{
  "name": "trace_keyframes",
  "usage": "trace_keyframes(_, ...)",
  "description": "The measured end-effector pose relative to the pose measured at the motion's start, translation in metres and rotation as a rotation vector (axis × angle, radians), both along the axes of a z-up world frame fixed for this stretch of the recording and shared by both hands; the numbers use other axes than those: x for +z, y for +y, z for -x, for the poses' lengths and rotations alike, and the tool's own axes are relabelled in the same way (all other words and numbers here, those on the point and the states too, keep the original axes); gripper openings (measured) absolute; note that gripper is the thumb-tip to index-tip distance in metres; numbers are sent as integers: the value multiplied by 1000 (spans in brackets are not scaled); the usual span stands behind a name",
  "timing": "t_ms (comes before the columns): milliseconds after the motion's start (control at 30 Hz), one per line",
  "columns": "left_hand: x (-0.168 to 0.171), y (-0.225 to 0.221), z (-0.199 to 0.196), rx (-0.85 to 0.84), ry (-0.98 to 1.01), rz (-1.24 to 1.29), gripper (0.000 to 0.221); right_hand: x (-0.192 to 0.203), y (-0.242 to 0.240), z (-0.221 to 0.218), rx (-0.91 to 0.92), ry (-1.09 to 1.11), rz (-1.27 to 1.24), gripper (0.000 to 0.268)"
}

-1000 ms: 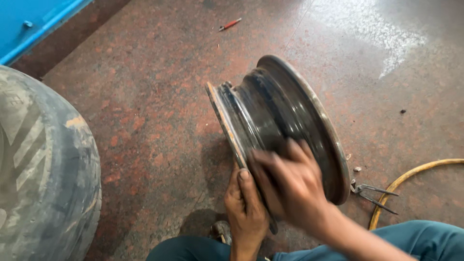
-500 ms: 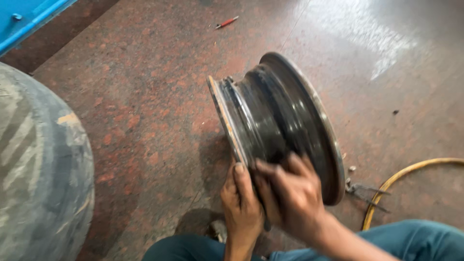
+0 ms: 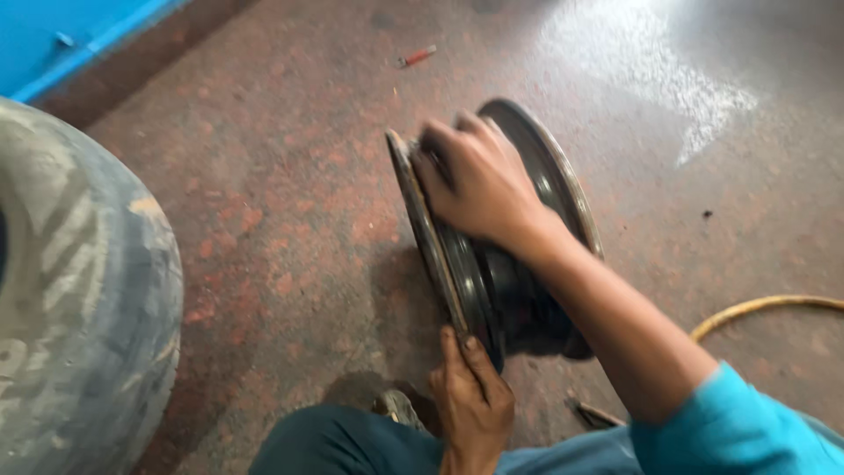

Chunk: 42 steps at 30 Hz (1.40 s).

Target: The person wipes the inside and edges of a metal wheel rim with a cloth by hand while rotating the rim.

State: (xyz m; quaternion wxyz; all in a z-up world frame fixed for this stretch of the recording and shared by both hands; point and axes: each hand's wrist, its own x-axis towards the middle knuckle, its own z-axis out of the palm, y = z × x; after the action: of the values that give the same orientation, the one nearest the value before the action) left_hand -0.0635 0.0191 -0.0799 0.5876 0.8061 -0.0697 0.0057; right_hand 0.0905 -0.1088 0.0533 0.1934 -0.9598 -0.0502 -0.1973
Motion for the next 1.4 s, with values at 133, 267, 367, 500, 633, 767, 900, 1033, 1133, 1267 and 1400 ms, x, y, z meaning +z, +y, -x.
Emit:
trace_keyframes(133, 51, 13, -45, -165, -10, 171, 44, -24, 11, 111, 34, -313, -1, 24)
trace_keyframes(267, 70, -1, -70, -265, 134, 267, 54, -39, 30, 142, -75, -326, -95, 24)
trace_keyframes(367, 73, -6, -76, -268, 187, 196, 54, -33, -2, 91, -188, -277, -12, 13)
trace_keyframes(500, 82, -11, -88, -300, -39, 288, 54, -28, -12, 68, -261, -223, -8, 14)
trace_keyframes(633, 82, -21, -99, -285, -23, 222, 59, -42, 22, 120, -185, -373, -84, 26)
trace_keyframes(767, 83, -24, -99, -299, 176, 206, 58, -35, -21, 67, -207, -319, 8, 23)
trace_keyframes(900, 95, -34, -106, -253, -86, 164, 59, -13, -40, 29, -213, -260, -29, 20)
trace_keyframes(1033, 90, -42, -122, -307, 181, 170, 56, -31, 0, 108, -156, -393, -159, 19)
trace_keyframes(1133, 88, -39, -119, -246, -40, 206, 58, -37, -14, 91, -157, -440, 4, 27)
trace_keyframes(1267, 111, -48, -131, -256, 96, 196, 58, -5, -67, -11, -260, -59, -117, 20)
trace_keyframes(1400, 123, -57, -148, -267, 57, 162, 56, -30, -36, 50, -191, -381, -86, 29)
